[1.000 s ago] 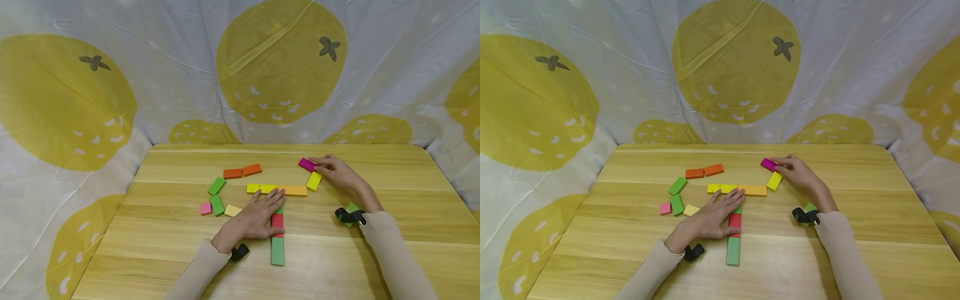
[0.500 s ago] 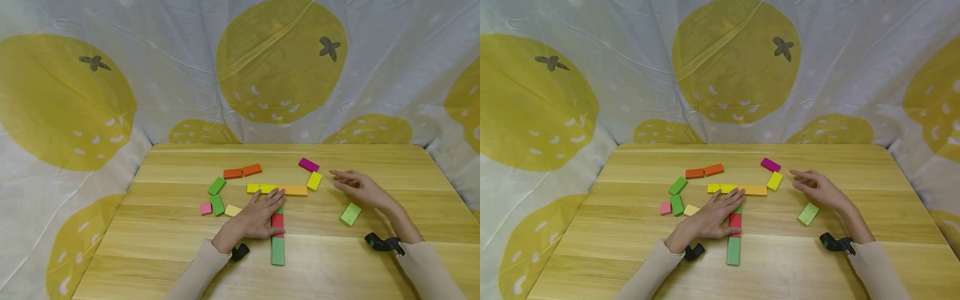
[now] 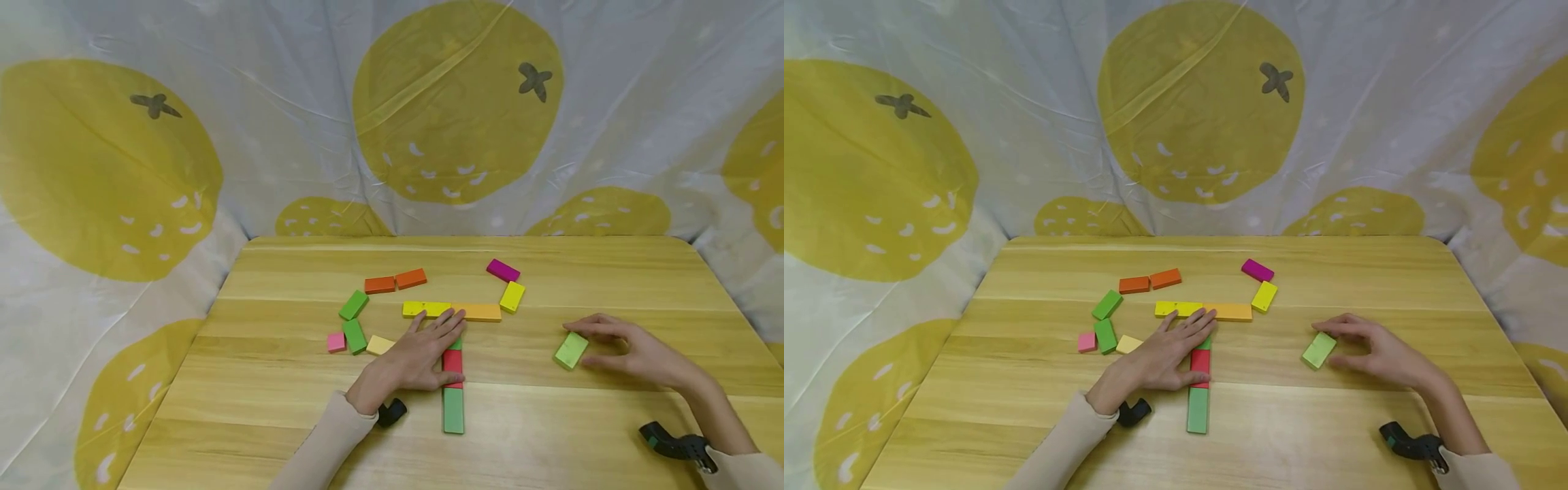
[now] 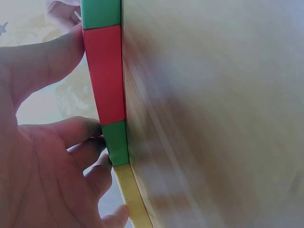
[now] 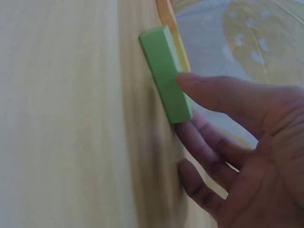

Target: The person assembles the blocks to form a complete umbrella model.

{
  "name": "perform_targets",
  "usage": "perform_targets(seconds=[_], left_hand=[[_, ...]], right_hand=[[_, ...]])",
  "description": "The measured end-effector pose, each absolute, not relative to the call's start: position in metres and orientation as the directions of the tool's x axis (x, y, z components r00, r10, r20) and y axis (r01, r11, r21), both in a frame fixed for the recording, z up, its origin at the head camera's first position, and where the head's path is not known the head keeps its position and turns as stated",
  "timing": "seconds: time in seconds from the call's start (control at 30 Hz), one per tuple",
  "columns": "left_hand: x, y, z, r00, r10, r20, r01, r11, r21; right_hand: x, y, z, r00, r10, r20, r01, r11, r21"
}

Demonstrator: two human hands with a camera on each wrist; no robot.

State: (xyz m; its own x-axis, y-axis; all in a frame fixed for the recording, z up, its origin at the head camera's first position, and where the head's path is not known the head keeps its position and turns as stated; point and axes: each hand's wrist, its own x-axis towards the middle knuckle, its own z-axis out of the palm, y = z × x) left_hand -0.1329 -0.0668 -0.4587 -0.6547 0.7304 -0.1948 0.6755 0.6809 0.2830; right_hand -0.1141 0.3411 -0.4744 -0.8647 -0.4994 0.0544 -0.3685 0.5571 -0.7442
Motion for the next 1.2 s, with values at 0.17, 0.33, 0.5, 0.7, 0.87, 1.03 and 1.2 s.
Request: perform_targets(seconds=[0.17,0.33,0.5,0.7,0.87,1.03,1.2], left_hand=[[-0.133,-0.068,-0.46,-0.656,0.732,-0.187,0.677,0.679,0.284],[-0.134,-0.067,-0.459,-0.658,0.727,-0.196,0.676,0.685,0.27],[-0.134,-0.066,-0.459,-0.658,0.727,-0.198,0.674,0.685,0.276],[-0.133,-0.067,-0.46,-0.658,0.73,-0.183,0.68,0.681,0.272],[-0.133,-0.068,-0.46,-0.659,0.729,-0.185,0.68,0.683,0.268],[-0.134,-0.068,-0.461,-0.66,0.727,-0.189,0.678,0.685,0.268],[-0.134,-0.068,-0.461,-0.659,0.729,-0.188,0.679,0.683,0.268]], right_hand=[[-0.113,0.342,-0.481,-0.865,-0.488,0.115,-0.404,0.542,-0.737],[-0.113,0.333,-0.483,-0.898,-0.419,0.137,-0.383,0.588,-0.712],[-0.114,0.325,-0.484,-0.947,-0.299,0.121,-0.294,0.648,-0.703],[-0.116,0.315,-0.482,-0.966,-0.242,0.095,-0.24,0.694,-0.678],[-0.117,0.308,-0.48,-0.919,-0.388,0.076,-0.328,0.641,-0.694],[-0.119,0.308,-0.479,-0.874,-0.482,0.06,-0.363,0.566,-0.74],[-0.125,0.305,-0.477,-0.854,-0.519,0.032,-0.365,0.555,-0.747]])
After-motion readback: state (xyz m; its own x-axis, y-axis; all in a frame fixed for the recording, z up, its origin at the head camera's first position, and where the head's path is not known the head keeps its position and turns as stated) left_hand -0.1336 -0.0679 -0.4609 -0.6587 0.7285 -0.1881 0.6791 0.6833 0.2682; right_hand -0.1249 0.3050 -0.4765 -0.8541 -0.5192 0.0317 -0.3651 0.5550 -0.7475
